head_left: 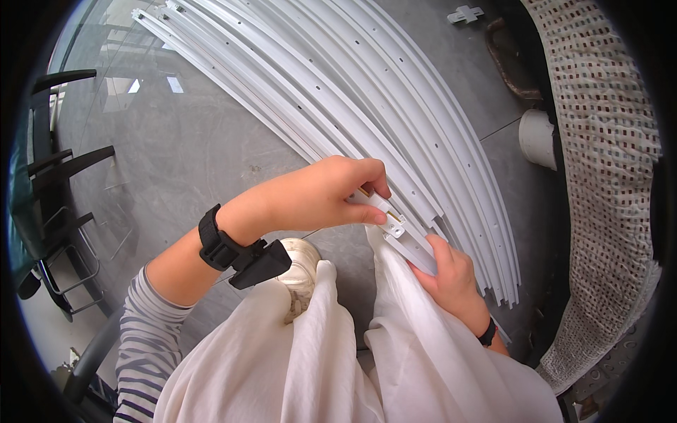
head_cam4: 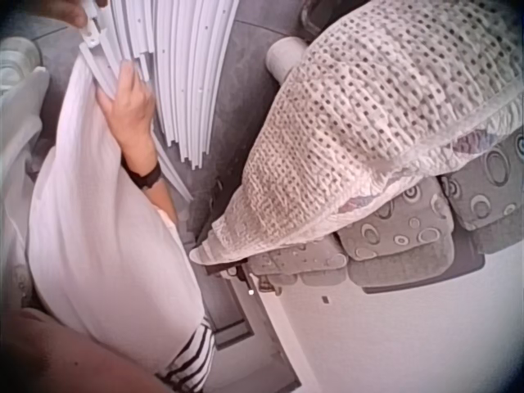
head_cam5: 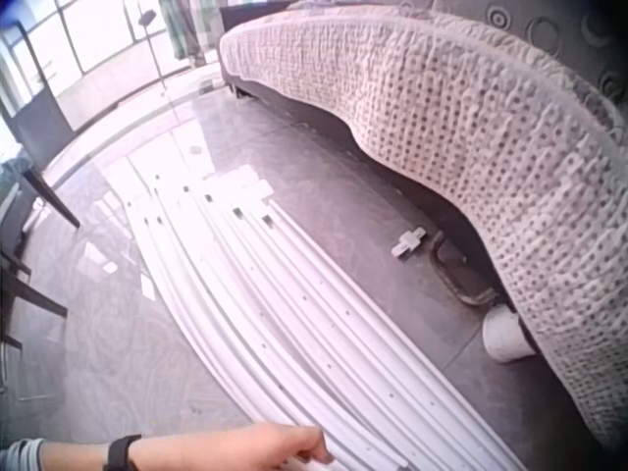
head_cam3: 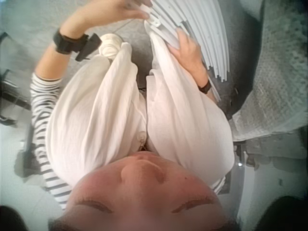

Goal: The person assembles white window blinds by inserting small white plastic clips into the ends of long white slats. They handle the slats one at a time, aligning and pressing the clips into place, then stacking the completed slats on the floor.

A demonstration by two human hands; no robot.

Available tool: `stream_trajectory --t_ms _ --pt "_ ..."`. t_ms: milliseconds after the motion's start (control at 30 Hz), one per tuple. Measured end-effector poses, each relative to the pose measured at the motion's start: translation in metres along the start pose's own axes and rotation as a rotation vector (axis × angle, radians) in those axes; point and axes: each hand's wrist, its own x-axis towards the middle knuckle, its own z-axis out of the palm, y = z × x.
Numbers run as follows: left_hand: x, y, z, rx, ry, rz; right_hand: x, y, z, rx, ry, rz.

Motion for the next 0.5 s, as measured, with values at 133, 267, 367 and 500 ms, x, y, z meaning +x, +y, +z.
stream_trajectory --t_ms 133,267,367,500 --pt "0.001 -0.007 0.008 -0.022 0.05 0.063 0.0 0.001 0.0 0.002 -0.006 0.022" --pt "0.0 -0.013 0.013 -0.024 0.079 0.12 0.002 0.004 0.0 0.021 -0.018 0.028" --pt "-0.001 -0.011 0.013 -0.021 0.057 0.083 0.002 0.006 0.001 0.006 -0.015 0.007" --pt "-0.002 -0.01 0.014 -0.042 0.009 0.005 0.001 0.006 -0.003 0.014 -0.065 0.013"
